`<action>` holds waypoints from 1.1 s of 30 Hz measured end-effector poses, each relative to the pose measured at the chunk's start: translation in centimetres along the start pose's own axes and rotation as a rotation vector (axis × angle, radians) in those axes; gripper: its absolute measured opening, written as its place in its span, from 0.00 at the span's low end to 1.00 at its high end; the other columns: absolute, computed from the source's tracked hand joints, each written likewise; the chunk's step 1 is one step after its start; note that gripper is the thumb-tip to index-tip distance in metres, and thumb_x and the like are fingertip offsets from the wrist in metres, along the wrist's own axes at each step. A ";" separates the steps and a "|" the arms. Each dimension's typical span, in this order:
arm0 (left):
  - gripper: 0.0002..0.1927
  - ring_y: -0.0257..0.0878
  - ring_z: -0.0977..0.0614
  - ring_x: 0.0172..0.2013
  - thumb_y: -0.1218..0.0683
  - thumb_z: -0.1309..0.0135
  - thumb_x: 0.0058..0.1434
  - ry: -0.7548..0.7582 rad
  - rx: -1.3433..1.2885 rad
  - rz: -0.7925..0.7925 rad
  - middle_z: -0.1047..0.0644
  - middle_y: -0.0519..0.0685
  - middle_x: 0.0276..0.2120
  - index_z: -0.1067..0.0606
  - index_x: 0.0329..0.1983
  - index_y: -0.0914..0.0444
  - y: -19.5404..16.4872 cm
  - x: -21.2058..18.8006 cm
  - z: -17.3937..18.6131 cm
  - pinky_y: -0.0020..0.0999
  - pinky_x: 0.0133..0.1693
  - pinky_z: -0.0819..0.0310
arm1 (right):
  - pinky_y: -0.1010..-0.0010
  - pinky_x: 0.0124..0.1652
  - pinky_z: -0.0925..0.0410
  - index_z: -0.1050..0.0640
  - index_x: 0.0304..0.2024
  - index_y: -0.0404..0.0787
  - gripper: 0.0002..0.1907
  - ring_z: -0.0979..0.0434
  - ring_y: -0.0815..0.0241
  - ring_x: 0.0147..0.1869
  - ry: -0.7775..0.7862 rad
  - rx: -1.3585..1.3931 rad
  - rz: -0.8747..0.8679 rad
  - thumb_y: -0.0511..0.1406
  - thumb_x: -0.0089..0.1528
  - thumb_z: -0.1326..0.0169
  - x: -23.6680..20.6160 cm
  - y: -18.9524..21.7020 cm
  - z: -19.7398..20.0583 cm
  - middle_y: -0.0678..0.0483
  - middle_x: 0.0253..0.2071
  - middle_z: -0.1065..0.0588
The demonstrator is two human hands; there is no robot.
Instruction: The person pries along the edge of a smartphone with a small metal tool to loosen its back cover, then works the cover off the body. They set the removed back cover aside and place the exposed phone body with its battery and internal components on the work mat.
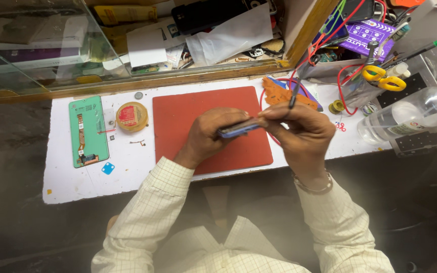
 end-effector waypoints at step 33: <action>0.16 0.45 0.14 0.46 0.59 0.35 0.60 -0.009 -0.004 0.054 0.17 0.50 0.46 0.21 0.51 0.60 0.9 -0.4 -0.1 0.37 0.46 0.18 | 0.68 0.47 0.26 0.20 0.44 0.34 0.15 0.18 0.54 0.48 0.154 -0.428 0.327 0.18 0.57 0.37 -0.1 2.2 -2.8 0.48 0.40 0.21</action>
Point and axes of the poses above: each hand's wrist, its own x-axis towards the middle knuckle, its own z-axis out of the back of the hand, y = z × x, the point moved 4 cm from there along x, towards the middle knuckle
